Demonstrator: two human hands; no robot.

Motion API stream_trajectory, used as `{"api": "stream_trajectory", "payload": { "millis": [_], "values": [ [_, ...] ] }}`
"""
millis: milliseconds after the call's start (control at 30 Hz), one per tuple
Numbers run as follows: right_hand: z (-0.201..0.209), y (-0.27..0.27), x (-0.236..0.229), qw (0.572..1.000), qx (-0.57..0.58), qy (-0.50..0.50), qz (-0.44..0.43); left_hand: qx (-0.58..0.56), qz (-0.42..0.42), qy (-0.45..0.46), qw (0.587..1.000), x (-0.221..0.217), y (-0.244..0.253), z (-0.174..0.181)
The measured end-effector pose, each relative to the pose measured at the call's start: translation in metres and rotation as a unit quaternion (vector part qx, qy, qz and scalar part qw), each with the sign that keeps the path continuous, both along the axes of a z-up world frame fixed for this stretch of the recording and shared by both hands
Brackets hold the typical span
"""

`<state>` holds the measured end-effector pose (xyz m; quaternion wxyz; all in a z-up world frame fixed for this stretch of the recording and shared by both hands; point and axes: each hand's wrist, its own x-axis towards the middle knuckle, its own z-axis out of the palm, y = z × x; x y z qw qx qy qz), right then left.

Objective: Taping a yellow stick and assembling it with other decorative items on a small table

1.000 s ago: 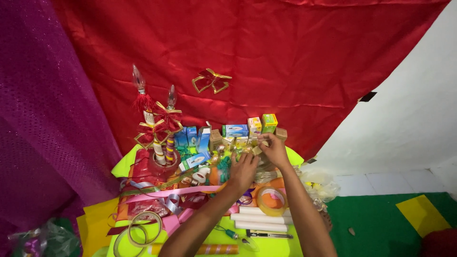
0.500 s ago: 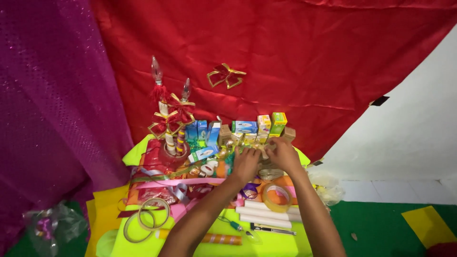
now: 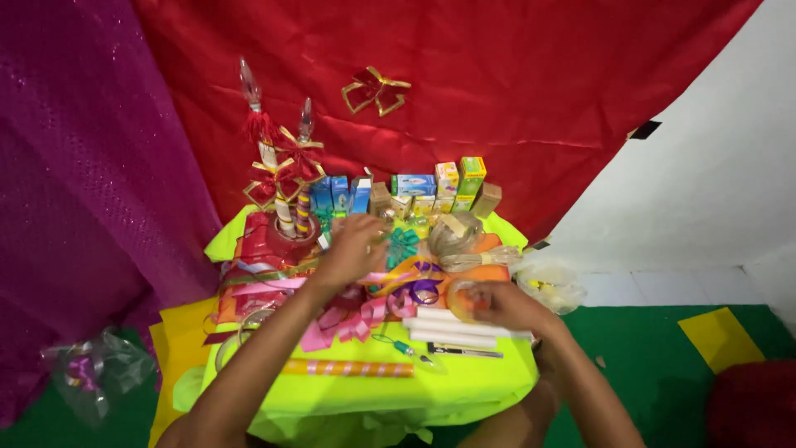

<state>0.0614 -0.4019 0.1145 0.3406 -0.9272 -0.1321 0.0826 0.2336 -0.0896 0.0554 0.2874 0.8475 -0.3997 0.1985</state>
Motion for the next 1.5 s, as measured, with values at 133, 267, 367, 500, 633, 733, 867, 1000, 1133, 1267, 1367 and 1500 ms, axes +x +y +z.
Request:
{"api": "stream_trajectory", "payload": {
  "millis": [133,267,367,500,633,733,867,1000,1133,1267,1367,1500],
  "values": [
    [-0.050,-0.019,-0.013,0.998,-0.056,0.010,0.006,-0.056,0.033,0.052,0.997,-0.005,0.043,-0.020],
    [-0.067,-0.027,-0.015,0.991,-0.127,-0.003,-0.032,-0.083,0.067,0.084,0.991,-0.021,0.079,-0.032],
    [-0.071,-0.028,-0.015,0.991,-0.130,-0.025,-0.032,-0.079,0.107,0.105,0.986,-0.033,0.107,-0.034],
    [-0.083,-0.032,-0.014,0.985,-0.168,-0.027,-0.027,-0.064,0.147,0.122,0.979,-0.052,0.144,-0.027],
    [-0.079,-0.030,-0.017,0.991,-0.121,-0.031,-0.046,-0.050,0.135,0.115,0.983,-0.062,0.177,-0.013],
    [-0.069,-0.022,-0.017,0.989,-0.131,-0.055,-0.050,-0.037,0.134,0.132,0.981,-0.060,0.192,-0.018],
    [-0.062,-0.004,-0.017,0.988,-0.129,-0.072,-0.039,-0.050,0.157,0.176,0.970,-0.034,0.213,-0.054],
    [-0.055,0.023,-0.018,0.993,-0.092,-0.070,-0.006,-0.162,0.290,0.206,0.920,-0.002,0.239,-0.104],
    [-0.073,0.027,-0.013,0.995,-0.084,-0.055,-0.011,-0.211,0.319,0.153,0.911,-0.012,0.253,-0.120],
    [-0.073,0.038,-0.010,0.991,-0.109,-0.064,0.033,-0.240,0.265,0.128,0.925,-0.055,0.238,-0.085],
    [-0.070,0.050,-0.009,0.992,-0.102,-0.074,0.012,-0.174,0.209,0.085,0.959,-0.091,0.235,-0.072],
    [-0.072,0.063,-0.004,0.996,-0.068,-0.058,0.005,0.050,0.109,0.091,0.989,-0.141,0.236,-0.064]
  ]
}}
